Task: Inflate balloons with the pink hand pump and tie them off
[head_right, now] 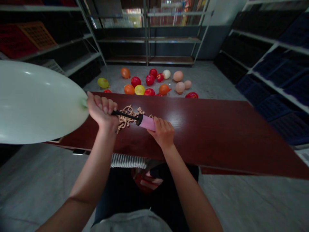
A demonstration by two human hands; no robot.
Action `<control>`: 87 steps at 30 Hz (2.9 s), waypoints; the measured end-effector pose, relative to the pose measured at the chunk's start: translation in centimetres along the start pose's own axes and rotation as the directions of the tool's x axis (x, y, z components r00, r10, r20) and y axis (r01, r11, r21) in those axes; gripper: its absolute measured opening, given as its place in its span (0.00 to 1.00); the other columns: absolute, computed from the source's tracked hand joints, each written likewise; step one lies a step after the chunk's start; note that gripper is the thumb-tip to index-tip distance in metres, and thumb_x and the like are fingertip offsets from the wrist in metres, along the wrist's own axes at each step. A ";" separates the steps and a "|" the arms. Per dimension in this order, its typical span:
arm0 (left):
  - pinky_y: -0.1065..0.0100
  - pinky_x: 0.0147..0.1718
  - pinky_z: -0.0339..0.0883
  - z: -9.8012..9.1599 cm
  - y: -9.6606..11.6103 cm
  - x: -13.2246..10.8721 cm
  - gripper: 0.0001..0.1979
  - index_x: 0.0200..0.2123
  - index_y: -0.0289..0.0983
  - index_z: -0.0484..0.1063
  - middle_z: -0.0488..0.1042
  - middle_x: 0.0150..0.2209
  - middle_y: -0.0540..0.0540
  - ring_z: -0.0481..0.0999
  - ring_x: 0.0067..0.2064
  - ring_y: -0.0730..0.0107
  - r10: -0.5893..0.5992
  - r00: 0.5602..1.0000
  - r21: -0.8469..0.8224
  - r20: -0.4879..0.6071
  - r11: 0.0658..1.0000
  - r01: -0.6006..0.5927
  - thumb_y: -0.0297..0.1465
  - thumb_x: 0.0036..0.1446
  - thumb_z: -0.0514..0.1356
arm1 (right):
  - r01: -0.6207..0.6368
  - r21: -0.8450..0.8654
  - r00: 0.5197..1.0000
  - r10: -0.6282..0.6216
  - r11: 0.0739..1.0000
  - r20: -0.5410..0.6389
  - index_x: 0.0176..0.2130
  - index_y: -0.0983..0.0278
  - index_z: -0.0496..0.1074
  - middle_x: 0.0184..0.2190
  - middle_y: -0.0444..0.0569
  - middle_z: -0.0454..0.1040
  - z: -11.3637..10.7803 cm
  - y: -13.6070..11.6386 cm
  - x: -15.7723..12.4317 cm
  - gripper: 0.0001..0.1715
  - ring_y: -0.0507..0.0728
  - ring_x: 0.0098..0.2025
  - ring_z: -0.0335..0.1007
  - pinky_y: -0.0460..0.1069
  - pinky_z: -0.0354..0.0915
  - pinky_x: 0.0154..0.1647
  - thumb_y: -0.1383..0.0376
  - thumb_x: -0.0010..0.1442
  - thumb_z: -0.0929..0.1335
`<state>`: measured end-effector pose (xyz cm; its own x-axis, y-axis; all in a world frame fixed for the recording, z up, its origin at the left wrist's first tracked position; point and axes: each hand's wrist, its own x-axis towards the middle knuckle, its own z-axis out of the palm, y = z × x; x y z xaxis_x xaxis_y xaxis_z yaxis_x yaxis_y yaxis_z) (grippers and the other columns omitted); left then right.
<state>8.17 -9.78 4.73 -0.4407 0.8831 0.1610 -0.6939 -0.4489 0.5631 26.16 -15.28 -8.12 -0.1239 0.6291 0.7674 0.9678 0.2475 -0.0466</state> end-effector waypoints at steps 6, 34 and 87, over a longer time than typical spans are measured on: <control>0.69 0.11 0.42 0.2 -5.4 -2.9 0.28 0.15 0.40 0.48 0.47 0.09 0.56 0.47 0.10 0.78 -0.038 0.998 -0.028 0.047 0.999 0.040 0.36 0.69 0.51 | -0.001 -0.032 1.000 0.001 0.999 -0.028 0.46 0.66 0.71 0.33 0.50 0.78 0.4 0.2 -0.1 0.24 0.56 0.33 0.71 0.50 0.58 0.36 0.48 0.63 0.66; 0.70 0.14 0.43 -3.3 7.0 2.7 0.30 0.14 0.38 0.45 0.43 0.10 0.56 0.43 0.11 0.78 0.051 0.998 -0.002 0.048 0.999 -0.051 0.37 0.70 0.48 | 0.172 -0.015 0.984 -0.171 0.985 0.042 0.51 0.65 0.69 0.37 0.51 0.78 -0.7 -0.5 -0.1 0.24 0.57 0.37 0.72 0.50 0.60 0.40 0.52 0.62 0.69; 0.69 0.17 0.43 -1.7 6.6 2.8 0.26 0.18 0.38 0.45 0.42 0.14 0.55 0.44 0.14 0.78 0.033 0.999 0.099 0.038 0.994 -0.037 0.37 0.71 0.46 | 0.076 0.047 0.992 -0.081 0.996 0.102 0.50 0.66 0.70 0.37 0.52 0.78 -0.2 -0.2 -0.3 0.28 0.57 0.38 0.72 0.50 0.60 0.40 0.47 0.64 0.65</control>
<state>1.36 -10.53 7.51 -0.4415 0.8722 0.2105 -0.6175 -0.4655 0.6340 26.01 -15.64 -8.18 -0.2233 0.6790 0.6993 0.9442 0.3289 -0.0179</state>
